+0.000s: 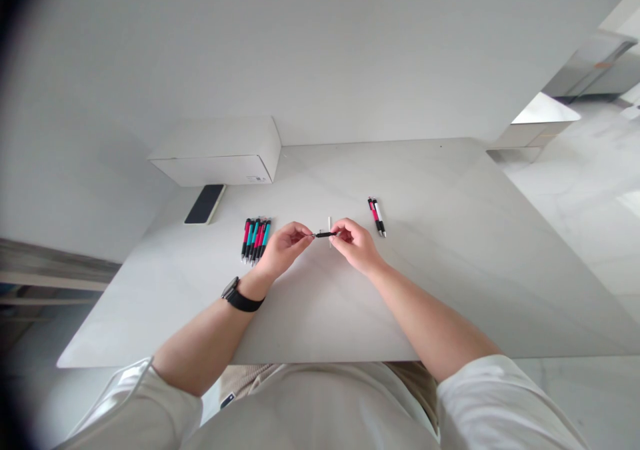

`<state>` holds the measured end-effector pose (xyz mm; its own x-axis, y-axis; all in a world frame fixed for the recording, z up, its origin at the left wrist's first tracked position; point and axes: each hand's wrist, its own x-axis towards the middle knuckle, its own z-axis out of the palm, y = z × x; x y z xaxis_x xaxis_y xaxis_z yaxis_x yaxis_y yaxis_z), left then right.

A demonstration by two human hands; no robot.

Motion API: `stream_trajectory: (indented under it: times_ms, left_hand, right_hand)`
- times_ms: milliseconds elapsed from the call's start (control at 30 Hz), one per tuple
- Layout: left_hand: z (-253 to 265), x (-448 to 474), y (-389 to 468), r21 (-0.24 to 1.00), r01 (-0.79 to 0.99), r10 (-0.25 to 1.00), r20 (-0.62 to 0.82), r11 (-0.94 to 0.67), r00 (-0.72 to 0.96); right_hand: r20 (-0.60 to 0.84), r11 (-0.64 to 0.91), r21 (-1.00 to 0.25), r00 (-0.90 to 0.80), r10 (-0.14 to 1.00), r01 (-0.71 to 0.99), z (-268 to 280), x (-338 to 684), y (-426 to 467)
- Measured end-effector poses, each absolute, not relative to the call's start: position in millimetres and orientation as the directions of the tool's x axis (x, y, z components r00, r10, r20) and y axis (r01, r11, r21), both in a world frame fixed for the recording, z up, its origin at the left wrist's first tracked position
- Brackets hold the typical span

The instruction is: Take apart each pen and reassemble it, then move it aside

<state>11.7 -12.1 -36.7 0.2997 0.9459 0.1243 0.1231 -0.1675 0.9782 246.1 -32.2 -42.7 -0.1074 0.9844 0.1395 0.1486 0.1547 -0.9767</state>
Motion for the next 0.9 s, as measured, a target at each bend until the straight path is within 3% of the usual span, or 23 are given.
stream_trajectory:
  times_ms: [400, 700, 900]
  left_hand:
    - [-35.3, 10.8, -9.9, 0.998, 0.017, 0.927, 0.046, -0.056, 0.373]
    - [-35.6, 10.7, -8.1, 0.999, 0.014, 0.933, 0.024, -0.031, 0.358]
    - [-38.4, 9.3, -7.6, 0.998, 0.026, 0.935, 0.038, -0.051, 0.353]
  right_hand:
    - [0.191, 0.209, -0.951, -0.098, 0.977, 0.229, -46.3, 245.4, -31.0]
    - [0.443, 0.456, -0.808, -0.124, 0.888, 0.372, -38.7, 241.0, -34.3]
    - [0.463, 0.478, -0.779, -0.142, 0.875, 0.406, -36.7, 241.2, -34.4]
